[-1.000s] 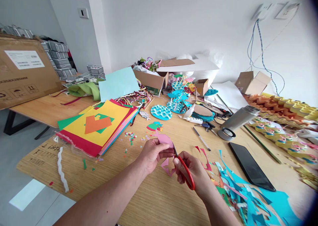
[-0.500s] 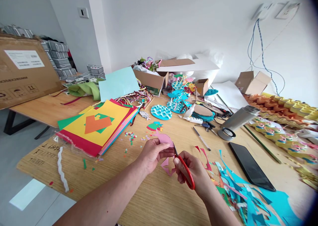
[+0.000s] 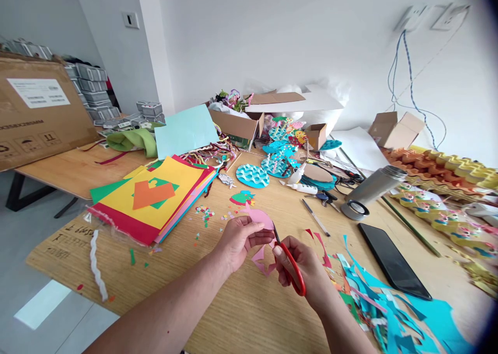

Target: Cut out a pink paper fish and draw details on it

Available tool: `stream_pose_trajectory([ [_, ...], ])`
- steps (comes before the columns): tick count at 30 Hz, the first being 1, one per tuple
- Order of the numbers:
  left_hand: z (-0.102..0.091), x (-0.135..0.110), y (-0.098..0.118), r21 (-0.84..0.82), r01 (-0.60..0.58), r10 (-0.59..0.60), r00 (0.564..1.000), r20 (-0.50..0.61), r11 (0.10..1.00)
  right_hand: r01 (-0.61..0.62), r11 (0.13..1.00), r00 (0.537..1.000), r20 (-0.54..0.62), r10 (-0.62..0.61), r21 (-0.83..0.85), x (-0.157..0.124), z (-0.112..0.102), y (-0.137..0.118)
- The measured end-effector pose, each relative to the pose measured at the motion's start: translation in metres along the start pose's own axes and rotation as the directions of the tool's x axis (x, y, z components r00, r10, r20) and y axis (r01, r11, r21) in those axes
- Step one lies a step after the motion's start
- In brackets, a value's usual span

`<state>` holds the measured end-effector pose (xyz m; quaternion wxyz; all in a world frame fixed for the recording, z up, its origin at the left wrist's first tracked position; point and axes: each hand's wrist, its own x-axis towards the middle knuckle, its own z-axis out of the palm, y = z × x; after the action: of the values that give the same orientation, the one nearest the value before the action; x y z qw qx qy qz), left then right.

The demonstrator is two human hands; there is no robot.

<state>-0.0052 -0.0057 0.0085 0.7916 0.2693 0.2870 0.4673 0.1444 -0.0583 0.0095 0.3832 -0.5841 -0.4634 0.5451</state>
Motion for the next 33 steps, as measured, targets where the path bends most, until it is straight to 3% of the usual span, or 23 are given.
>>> stream_pose_trajectory([
  [15, 0.0, 0.001, -0.001, -0.027, -0.013, 0.012, 0.998, -0.061, 1.0, 0.009, 1.0, 1.0, 0.006, -0.008, -0.02, 0.0, -0.001, 0.001],
  [23, -0.006, 0.007, 0.011, 0.025, -0.116, 0.117, 0.992, -0.056, 0.993, 0.051, 0.998, 0.987, 0.155, -0.045, -0.034, -0.005, -0.005, -0.005],
  [27, -0.013, 0.012, 0.019, 0.077, -0.084, 0.086, 0.996, -0.02, 0.994, 0.054, 0.998, 0.967, 0.252, -0.042, -0.038, -0.009, -0.009, -0.01],
  [33, -0.022, 0.015, 0.019, 0.176, -0.011, 0.011, 1.0, -0.003, 0.984, 0.03, 0.982, 0.958, 0.286, 0.025, -0.186, -0.013, -0.009, -0.018],
])
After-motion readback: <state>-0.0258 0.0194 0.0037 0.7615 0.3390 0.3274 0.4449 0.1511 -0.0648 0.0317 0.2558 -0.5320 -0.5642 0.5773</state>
